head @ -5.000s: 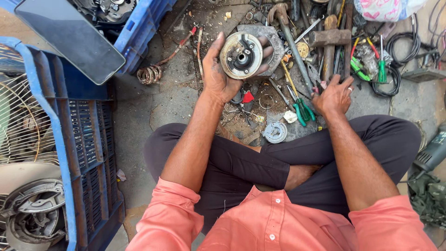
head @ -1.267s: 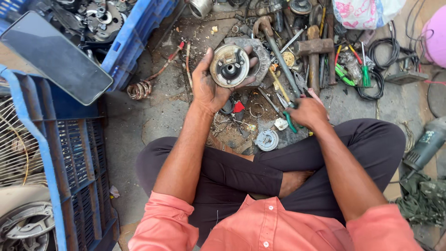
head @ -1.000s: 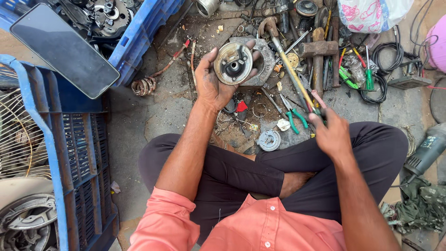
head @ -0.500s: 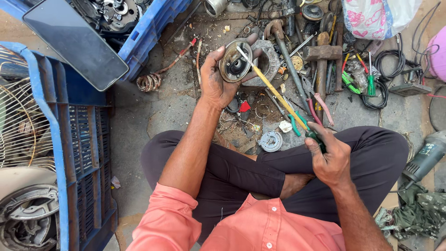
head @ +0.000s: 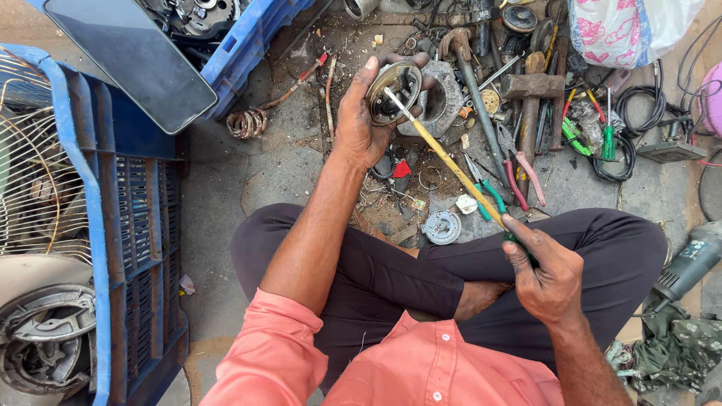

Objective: The person sits on the floor and uses a screwdriver and pliers to disassemble a small electric motor. They pry off the end cap, remove internal components, and separate the copper windings from the metal housing.

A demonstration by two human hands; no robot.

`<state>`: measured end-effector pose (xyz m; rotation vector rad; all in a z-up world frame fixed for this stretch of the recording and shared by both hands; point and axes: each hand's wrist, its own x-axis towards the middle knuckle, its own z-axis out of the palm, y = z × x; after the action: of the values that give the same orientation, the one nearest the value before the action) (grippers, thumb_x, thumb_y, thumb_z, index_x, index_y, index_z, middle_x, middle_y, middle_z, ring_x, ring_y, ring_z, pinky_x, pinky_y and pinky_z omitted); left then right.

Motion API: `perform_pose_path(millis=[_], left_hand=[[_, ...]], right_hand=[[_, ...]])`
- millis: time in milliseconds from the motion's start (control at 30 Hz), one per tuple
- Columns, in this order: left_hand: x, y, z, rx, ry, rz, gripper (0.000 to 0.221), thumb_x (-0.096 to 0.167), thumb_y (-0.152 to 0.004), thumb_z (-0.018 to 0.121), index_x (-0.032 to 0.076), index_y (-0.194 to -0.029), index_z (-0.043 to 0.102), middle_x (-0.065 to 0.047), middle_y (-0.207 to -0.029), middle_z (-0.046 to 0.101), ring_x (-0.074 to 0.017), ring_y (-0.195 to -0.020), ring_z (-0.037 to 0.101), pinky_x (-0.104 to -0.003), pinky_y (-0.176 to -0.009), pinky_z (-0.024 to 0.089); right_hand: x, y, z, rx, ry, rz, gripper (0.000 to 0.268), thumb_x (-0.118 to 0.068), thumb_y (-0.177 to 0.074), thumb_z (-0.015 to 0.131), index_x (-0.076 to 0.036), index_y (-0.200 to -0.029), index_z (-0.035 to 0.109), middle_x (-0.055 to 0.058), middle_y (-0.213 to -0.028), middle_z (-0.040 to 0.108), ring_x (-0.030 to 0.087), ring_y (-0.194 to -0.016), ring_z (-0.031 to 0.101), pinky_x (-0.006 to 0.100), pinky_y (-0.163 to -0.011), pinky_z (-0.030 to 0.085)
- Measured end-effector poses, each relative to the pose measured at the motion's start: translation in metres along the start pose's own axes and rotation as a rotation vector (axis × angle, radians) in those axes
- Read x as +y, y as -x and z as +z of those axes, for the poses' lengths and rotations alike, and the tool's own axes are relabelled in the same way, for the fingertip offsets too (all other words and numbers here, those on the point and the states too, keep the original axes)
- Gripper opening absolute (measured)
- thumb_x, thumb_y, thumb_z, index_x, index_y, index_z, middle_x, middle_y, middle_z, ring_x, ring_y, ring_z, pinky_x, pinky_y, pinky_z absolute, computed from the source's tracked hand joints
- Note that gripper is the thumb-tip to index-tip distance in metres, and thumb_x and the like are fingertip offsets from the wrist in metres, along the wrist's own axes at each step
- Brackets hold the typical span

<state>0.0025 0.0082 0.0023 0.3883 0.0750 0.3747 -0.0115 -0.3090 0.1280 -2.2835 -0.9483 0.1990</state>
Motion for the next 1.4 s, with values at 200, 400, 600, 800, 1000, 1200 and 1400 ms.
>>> perform_pose_path(millis=[200,400,600,800,1000,1200,1400], left_hand=[[0.002,0.000,0.001,0.007,0.004,-0.006,0.043,0.045,-0.107,0.053,0.006,-0.123,0.061,-0.021,-0.136,0.066,-0.0322,-0.116,0.071,-0.041,-0.083,0.064],[0.002,0.001,0.002,0.032,-0.007,-0.006,0.042,0.046,-0.106,0.054,0.007,-0.122,0.060,-0.022,-0.135,0.066,-0.0330,-0.115,0.071,-0.044,-0.083,0.065],[0.002,0.000,0.001,0.025,0.001,-0.003,0.042,0.045,-0.106,0.054,0.006,-0.122,0.060,-0.022,-0.136,0.066,-0.0330,-0.114,0.072,-0.043,-0.083,0.064],[0.002,0.000,0.002,0.013,0.005,0.009,0.041,0.044,-0.106,0.055,0.007,-0.122,0.060,-0.022,-0.136,0.066,-0.0325,-0.115,0.071,-0.042,-0.084,0.064],[0.012,0.005,0.008,0.003,-0.178,0.056,0.040,0.043,-0.105,0.056,0.007,-0.123,0.060,-0.020,-0.141,0.065,-0.0273,-0.122,0.069,-0.039,-0.090,0.063],[0.023,0.008,0.012,-0.109,-0.322,0.145,0.032,0.039,-0.107,0.057,0.011,-0.121,0.058,-0.018,-0.148,0.062,-0.0249,-0.133,0.064,-0.034,-0.100,0.057],[0.028,0.010,0.012,-0.180,-0.377,0.143,0.028,0.037,-0.107,0.055,0.015,-0.124,0.056,-0.012,-0.148,0.061,-0.0181,-0.133,0.059,-0.031,-0.104,0.052]], right_hand=[[-0.001,0.000,0.001,0.002,-0.001,-0.003,0.036,-0.006,-0.096,0.071,-0.005,-0.132,0.068,0.003,-0.071,0.058,0.008,-0.060,0.052,0.027,-0.055,0.042],[0.001,0.001,0.002,0.004,0.009,-0.001,0.036,-0.007,-0.096,0.072,-0.005,-0.131,0.069,0.001,-0.070,0.057,0.007,-0.058,0.050,0.027,-0.052,0.040],[-0.001,0.001,0.002,0.005,0.023,-0.005,0.036,-0.007,-0.096,0.072,-0.005,-0.131,0.069,0.002,-0.069,0.056,0.008,-0.058,0.048,0.028,-0.053,0.039],[0.002,0.003,0.003,-0.001,-0.029,0.017,0.034,-0.008,-0.098,0.070,-0.005,-0.132,0.068,0.002,-0.077,0.063,0.006,-0.064,0.055,0.025,-0.056,0.044],[0.024,0.017,0.002,-0.086,-0.445,0.400,0.038,-0.013,-0.099,0.065,-0.002,-0.135,0.067,0.001,-0.077,0.064,0.007,-0.066,0.053,0.021,-0.056,0.042],[0.030,0.019,-0.003,-0.114,-0.825,0.668,0.039,-0.011,-0.098,0.064,0.003,-0.134,0.065,0.005,-0.080,0.064,0.009,-0.066,0.053,0.021,-0.050,0.037],[-0.014,0.012,-0.023,-0.019,-0.009,0.044,0.035,-0.008,-0.095,0.071,-0.002,-0.128,0.068,0.005,-0.078,0.066,0.008,-0.063,0.058,0.025,-0.059,0.047]])
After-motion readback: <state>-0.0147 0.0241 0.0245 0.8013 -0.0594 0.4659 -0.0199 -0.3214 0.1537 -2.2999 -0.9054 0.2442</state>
